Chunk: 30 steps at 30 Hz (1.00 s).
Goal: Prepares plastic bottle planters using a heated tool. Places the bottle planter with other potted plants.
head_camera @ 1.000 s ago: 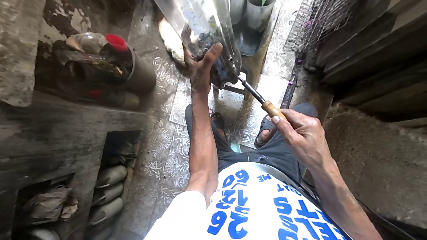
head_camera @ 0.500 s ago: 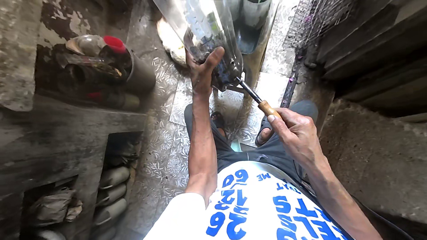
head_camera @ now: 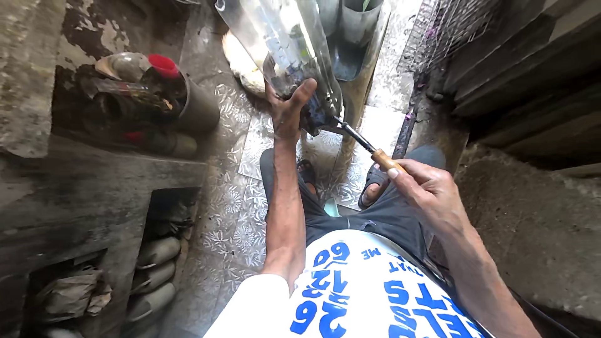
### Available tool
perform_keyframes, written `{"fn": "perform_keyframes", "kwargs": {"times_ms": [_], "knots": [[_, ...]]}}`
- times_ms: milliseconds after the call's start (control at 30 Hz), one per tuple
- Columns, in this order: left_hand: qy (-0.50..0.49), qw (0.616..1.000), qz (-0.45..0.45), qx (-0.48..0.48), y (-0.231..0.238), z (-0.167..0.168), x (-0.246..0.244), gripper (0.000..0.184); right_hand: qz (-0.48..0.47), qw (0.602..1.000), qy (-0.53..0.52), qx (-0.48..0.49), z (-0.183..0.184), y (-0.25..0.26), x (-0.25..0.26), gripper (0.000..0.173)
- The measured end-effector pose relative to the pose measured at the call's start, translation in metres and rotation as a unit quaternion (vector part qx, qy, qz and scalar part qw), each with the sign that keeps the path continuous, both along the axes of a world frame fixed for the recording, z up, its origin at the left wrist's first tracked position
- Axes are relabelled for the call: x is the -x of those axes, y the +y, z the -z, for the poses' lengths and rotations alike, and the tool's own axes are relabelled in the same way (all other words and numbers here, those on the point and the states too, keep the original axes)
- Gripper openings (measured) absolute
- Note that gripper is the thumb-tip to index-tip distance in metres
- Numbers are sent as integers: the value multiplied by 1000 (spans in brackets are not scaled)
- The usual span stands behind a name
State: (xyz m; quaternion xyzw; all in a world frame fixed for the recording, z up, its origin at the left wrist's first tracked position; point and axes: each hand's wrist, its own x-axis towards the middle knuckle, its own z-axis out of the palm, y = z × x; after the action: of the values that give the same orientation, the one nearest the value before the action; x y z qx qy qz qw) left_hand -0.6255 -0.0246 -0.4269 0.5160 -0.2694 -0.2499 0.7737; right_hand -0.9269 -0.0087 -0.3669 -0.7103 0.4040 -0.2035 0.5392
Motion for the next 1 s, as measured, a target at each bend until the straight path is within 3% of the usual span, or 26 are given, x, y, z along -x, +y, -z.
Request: {"fn": "perform_keyframes", "kwargs": {"times_ms": [100,300,533,600,700,800,833,933,1000], "knots": [[-13,999,28,-40,7,0,1,125,63,994,-71,-51,-5,-14,12,29],[-88,983,157,-21,15,12,28,120,134,974,-164,-78,-35,-64,-22,16],[-34,966,258,-5,18,11,55,111,70,972,-178,-138,-69,-119,-69,23],[9,972,233,-23,16,6,58,117,74,976,-169,-113,-73,-118,-70,30],[77,977,193,-43,8,3,45,117,60,989,-124,-46,-71,-96,-48,26],[115,965,235,13,-6,11,9,113,49,995,-90,4,-50,-59,-10,27],[107,957,265,46,-8,11,-3,106,53,995,-82,23,-42,-48,1,27],[83,941,305,120,-8,-5,-27,53,48,995,-59,65,-25,-21,16,27],[47,939,306,153,-8,-15,-39,47,38,994,-51,89,-24,-11,14,26]]}}
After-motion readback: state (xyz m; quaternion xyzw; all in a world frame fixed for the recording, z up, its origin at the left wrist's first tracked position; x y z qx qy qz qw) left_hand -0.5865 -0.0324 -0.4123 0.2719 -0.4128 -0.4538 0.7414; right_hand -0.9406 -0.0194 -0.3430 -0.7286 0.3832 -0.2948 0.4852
